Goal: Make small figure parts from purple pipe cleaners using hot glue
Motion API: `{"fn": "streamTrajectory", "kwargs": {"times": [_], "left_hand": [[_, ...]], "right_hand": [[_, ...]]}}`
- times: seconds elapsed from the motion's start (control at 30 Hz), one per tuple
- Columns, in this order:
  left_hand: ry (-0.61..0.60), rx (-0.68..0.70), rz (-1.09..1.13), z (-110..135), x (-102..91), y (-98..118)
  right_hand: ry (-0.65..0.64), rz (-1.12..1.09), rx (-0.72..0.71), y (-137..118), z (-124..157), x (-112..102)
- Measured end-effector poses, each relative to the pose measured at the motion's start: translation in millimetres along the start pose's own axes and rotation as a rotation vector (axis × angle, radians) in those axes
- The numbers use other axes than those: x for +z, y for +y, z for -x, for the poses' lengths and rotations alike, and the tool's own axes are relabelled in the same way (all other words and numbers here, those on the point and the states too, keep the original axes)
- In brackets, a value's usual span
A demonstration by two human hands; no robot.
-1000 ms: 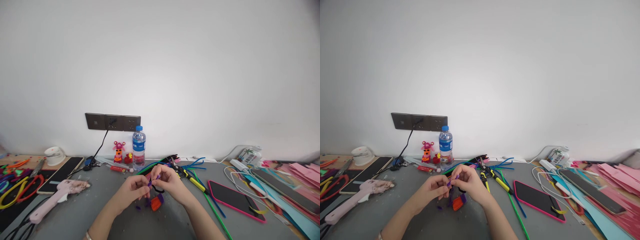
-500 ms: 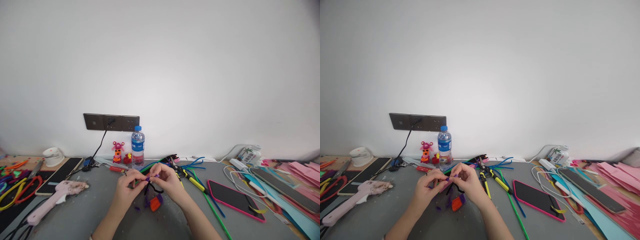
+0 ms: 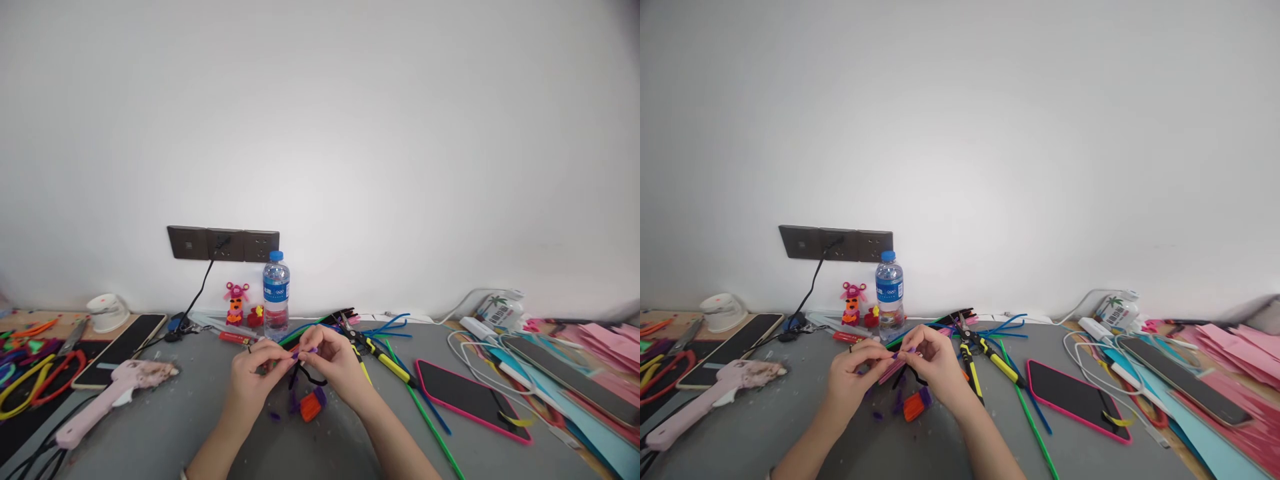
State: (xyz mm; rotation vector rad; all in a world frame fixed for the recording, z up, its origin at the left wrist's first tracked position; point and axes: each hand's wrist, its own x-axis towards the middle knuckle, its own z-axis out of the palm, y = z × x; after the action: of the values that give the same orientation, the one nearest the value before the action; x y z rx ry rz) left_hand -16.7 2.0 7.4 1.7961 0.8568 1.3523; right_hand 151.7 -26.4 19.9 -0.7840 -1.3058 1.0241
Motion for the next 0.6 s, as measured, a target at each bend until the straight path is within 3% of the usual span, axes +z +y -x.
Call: {"fn": "streamTrajectory", "kwargs": {"times": [0.23, 0.33, 0.6], "left_hand": [[-0.007, -0.015, 0.033, -1.2, -1.1, 2.6], [-0.005, -0.071, 0.149, -0.2, 1.4, 0.3], [0.055, -0.491, 0.664, 7.6, 23.3, -0.2]], "right_hand": [[-0.008, 0.005, 0.011, -1.8, -1.1, 0.5], [-0.006, 0.060, 0.016, -1.4, -1.1, 0.3], [0.065, 0.244, -0.139, -1.5, 3.4, 4.8]]}}
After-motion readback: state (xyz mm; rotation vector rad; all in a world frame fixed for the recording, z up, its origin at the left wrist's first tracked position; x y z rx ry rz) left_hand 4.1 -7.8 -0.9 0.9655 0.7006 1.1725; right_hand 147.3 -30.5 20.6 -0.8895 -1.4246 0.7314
